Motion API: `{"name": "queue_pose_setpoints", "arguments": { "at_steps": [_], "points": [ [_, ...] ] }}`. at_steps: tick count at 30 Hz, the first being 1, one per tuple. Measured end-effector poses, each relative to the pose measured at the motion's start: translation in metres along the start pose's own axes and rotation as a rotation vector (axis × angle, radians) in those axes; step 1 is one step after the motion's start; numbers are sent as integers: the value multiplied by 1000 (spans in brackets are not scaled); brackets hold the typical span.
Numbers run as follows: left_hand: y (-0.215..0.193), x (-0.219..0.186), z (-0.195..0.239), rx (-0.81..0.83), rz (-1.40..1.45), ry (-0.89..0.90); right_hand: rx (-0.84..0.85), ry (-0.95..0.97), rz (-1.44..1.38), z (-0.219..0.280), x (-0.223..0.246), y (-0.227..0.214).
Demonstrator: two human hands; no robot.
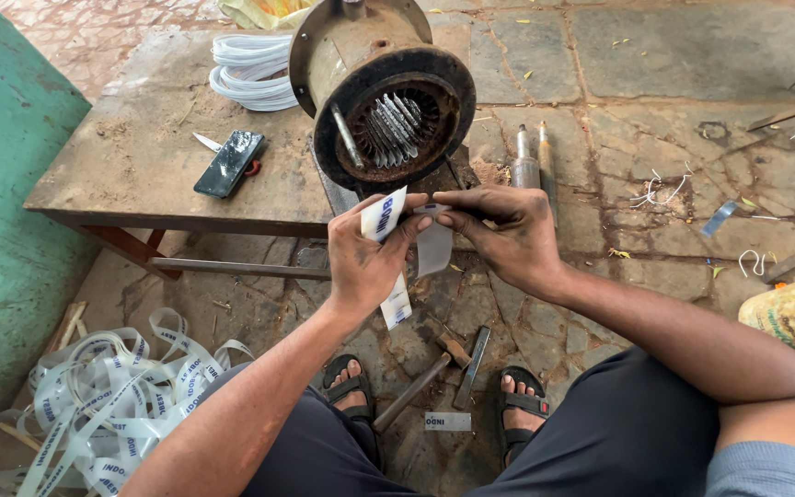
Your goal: The person places small pieces of white insulation paper into the slots of an electric motor stator by hand and using a thin tool.
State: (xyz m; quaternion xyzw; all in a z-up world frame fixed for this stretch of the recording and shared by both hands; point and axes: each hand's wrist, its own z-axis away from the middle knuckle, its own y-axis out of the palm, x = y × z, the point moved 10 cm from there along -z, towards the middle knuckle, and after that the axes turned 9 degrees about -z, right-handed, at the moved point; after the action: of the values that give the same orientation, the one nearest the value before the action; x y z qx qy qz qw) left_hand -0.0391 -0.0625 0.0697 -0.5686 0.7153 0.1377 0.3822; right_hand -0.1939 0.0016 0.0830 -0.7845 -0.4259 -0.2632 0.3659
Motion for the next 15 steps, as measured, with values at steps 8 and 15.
{"name": "queue_pose_setpoints", "arguments": {
  "at_steps": [8, 15],
  "points": [
    [-1, -13, -1, -26, -200, 99, 23, -97, 13, -2, 4, 0],
    [5, -5, 3, -30, -241, 91, 26, -161, 65, 0, 1, 3]
  ]
}}
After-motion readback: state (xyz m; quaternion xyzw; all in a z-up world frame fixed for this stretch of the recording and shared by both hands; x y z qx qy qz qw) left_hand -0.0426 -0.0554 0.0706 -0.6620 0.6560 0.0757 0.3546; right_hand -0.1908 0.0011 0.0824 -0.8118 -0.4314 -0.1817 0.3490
